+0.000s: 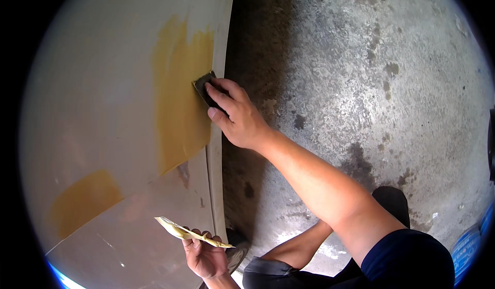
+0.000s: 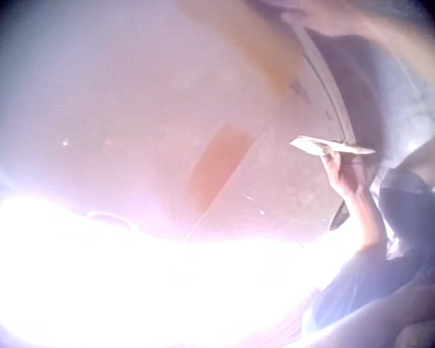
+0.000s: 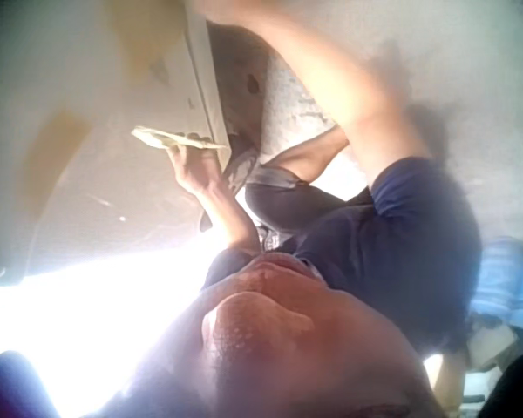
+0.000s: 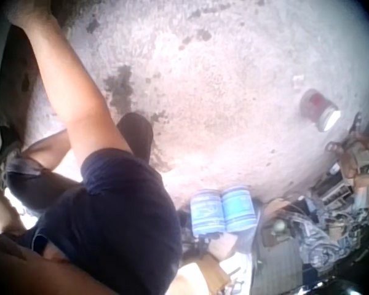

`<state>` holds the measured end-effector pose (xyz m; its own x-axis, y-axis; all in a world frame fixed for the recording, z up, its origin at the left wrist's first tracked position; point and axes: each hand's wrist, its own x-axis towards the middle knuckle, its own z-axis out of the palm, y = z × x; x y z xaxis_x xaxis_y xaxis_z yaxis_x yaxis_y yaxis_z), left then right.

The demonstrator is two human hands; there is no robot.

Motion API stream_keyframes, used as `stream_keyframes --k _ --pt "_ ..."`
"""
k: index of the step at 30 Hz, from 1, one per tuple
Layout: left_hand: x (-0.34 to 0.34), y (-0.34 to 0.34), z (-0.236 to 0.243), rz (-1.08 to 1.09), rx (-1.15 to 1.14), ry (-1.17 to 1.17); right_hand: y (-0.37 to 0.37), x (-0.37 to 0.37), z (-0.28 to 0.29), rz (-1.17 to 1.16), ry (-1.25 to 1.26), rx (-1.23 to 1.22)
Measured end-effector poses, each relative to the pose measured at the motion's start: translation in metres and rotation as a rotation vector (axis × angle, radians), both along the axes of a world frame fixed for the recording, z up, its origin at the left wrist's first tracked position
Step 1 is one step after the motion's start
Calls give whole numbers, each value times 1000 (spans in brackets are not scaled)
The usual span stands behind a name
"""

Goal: The person applies yellow body filler to a car door using a metal spreader, smoothing it over a damaged area. They repeatedly transfer filler from a larger spreader to a smaller one and spread it evenly across the panel.

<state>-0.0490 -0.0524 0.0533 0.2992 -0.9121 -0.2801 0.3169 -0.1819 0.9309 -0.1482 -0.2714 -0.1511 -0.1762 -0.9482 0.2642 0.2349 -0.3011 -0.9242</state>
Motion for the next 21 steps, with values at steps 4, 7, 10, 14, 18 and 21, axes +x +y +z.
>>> stream_keyframes --k 4,7,10,14,18,21 --pt "1 1 3 -6 -18 -17 41 17 9 55 -33 24" --pt "2 4 6 -6 -27 -11 68 32 11 93 -41 51" --pt "0 6 9 4 -34 -30 94 49 11 103 -40 52" --pt "-5 9 13 15 -32 -48 121 52 20 184 -62 84" --pt "-11 6 8 42 -33 -60 140 11 41 429 -205 179" --pt "-17 1 -1 179 31 -111 157 -32 48 593 -579 51"
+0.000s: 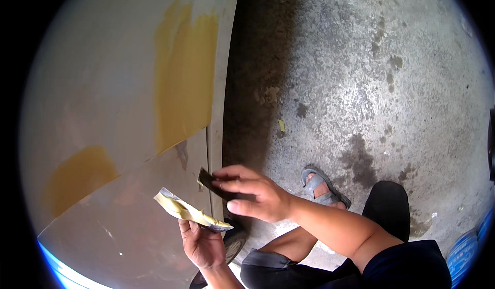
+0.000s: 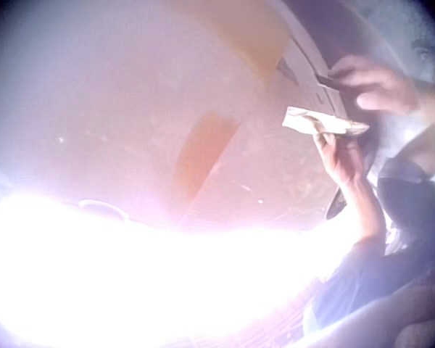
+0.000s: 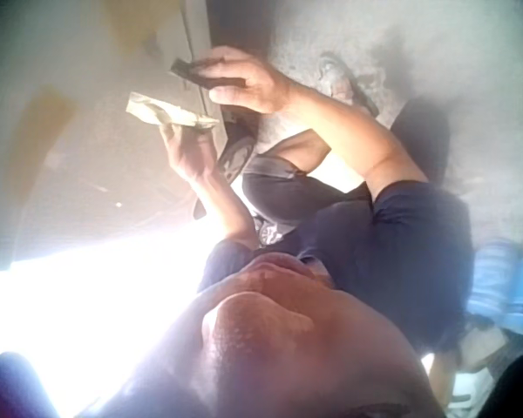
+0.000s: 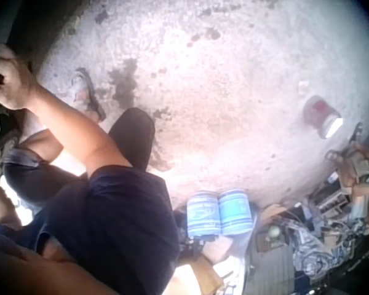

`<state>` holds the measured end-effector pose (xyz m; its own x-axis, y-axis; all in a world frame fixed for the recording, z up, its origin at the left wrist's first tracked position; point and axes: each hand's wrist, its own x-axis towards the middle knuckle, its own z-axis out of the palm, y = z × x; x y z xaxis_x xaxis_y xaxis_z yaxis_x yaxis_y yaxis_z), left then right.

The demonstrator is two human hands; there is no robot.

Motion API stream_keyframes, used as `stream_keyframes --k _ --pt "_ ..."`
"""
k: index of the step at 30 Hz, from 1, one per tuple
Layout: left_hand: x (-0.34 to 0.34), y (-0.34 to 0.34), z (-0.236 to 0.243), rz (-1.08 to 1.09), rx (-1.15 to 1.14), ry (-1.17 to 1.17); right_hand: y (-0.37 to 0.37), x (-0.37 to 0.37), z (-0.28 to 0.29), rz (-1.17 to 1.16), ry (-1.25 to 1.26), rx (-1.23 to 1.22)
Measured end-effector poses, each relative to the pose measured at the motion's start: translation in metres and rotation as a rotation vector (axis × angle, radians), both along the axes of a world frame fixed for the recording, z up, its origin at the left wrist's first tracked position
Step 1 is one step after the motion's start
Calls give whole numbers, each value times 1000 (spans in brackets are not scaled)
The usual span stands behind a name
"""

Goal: The person applies yellow body filler to a car door using a metal spreader, smoothing it over a damaged area. They repeatedly transfer filler from a larger spreader to a smaller one and spread it evenly across the panel.

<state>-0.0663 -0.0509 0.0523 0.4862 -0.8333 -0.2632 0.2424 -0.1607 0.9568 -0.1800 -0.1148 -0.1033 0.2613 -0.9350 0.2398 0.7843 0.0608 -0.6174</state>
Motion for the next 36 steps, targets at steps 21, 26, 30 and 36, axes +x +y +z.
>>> stream_keyframes --k 21,26,30,36 --pt "7 -1 -1 -66 -29 -12 -255 -7 -75 -791 584 3" --pt "6 -6 -3 -26 -25 -11 -223 7 -58 -724 507 -2" --pt "3 -7 -5 -34 -17 -21 -154 41 -56 -621 443 10" --pt "1 -6 -7 -20 -18 -37 -62 81 -48 -423 440 48"
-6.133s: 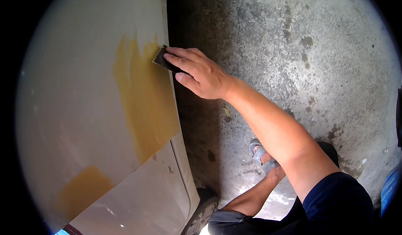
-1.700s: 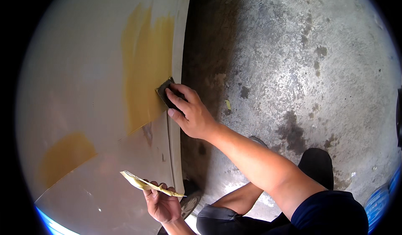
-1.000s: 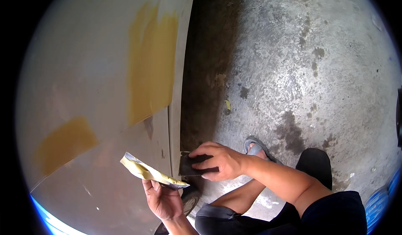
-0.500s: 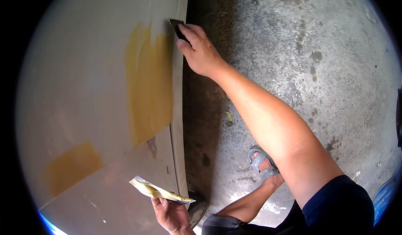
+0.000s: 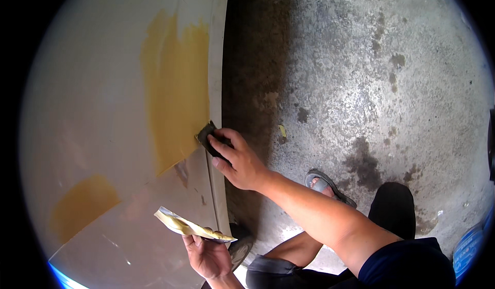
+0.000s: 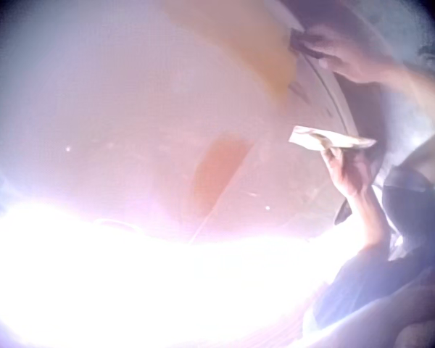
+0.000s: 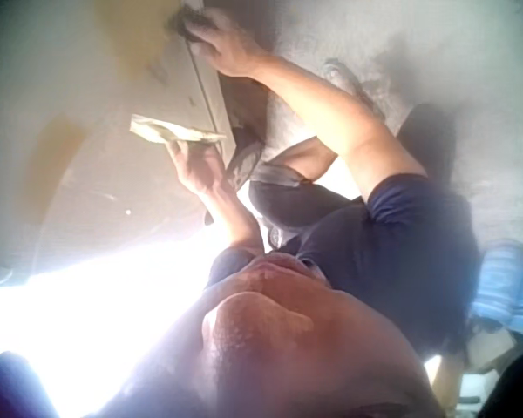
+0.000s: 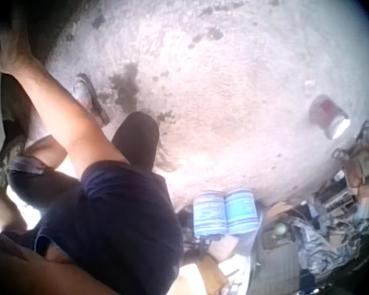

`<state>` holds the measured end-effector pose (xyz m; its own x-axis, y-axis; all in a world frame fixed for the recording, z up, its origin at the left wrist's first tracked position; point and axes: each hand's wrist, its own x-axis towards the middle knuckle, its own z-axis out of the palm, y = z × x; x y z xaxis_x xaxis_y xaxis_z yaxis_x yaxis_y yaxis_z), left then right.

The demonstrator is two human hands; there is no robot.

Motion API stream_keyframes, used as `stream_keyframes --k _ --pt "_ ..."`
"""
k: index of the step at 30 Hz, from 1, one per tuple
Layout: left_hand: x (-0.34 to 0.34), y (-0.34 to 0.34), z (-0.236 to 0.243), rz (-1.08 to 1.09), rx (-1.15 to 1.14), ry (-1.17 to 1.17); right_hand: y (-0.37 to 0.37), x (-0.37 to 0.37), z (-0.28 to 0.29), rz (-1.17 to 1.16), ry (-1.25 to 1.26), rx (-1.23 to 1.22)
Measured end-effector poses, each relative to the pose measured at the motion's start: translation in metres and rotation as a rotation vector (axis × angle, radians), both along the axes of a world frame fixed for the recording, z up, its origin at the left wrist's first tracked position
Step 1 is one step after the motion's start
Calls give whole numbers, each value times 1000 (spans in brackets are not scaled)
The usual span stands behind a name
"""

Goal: The person applies yellow body filler to a car door using a metal spreader, smoothing it over a damaged area. They repeatedly transfer filler from a larger spreader to a smaller one and spread it evenly across the panel.

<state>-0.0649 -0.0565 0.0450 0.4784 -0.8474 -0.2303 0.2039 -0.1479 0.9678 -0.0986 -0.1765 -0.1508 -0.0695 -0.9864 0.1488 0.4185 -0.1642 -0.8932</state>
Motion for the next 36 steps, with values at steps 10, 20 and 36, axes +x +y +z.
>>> stream_keyframes --k 10,20,36 --pt "-10 -8 -3 -26 33 2 63 -98 24 728 -750 -123" --pt "-13 -9 4 -17 3 -21 4 -96 -42 492 -1140 537" --pt "-4 -3 -1 -39 -10 28 -141 -109 9 37 -352 540"
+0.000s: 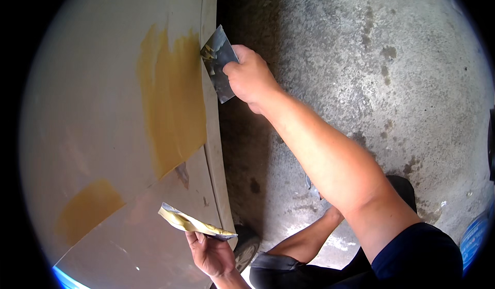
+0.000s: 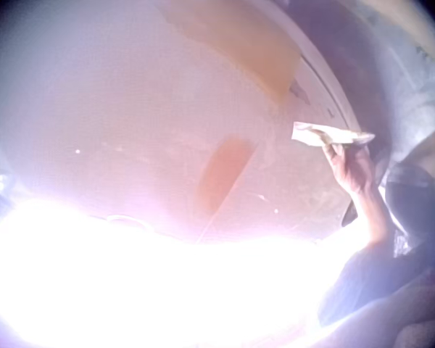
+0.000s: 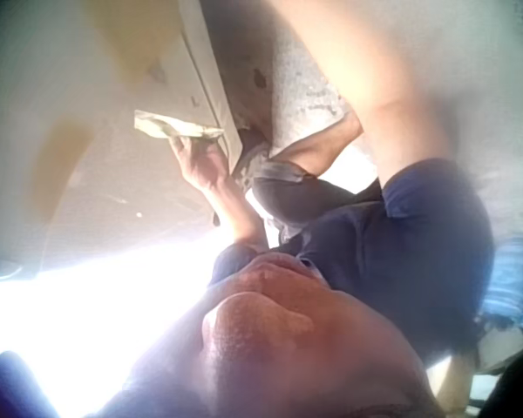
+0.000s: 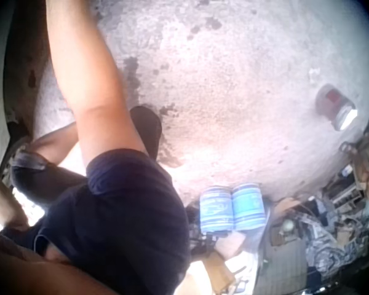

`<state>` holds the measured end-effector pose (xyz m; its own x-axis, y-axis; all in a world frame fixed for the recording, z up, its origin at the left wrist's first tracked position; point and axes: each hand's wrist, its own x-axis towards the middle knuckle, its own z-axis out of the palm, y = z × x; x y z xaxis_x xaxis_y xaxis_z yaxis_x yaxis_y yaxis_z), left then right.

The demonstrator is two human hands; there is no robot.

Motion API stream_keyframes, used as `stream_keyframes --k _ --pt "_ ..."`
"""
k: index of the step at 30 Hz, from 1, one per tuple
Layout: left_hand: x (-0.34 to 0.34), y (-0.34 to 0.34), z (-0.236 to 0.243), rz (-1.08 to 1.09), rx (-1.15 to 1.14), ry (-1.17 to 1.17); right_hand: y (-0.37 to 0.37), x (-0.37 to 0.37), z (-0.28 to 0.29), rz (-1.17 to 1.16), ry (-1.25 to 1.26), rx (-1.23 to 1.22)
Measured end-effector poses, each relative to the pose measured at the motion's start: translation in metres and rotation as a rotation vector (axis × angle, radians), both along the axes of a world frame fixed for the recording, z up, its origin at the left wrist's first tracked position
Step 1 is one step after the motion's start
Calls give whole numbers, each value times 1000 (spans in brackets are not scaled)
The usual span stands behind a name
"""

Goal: The person applies yellow body filler to a car door using a metal spreader, smoothing it over a damaged area. They repeatedly transfer filler from a larger spreader to a smaller one and spread it evenly across the panel.

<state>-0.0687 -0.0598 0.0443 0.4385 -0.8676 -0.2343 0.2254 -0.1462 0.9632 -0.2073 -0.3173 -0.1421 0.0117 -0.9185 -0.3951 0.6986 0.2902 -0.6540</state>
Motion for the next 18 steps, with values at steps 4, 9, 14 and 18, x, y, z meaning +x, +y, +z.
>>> stream_keyframes --k 4,9,14,18 --pt "-2 2 0 15 1 -6 21 7 8 85 68 8" --pt "-1 6 -2 9 0 1 57 27 10 130 138 -6" --pt "-2 12 -3 32 -4 1 90 48 12 230 114 9" --pt "-5 13 -3 42 -4 1 110 59 15 272 87 10"
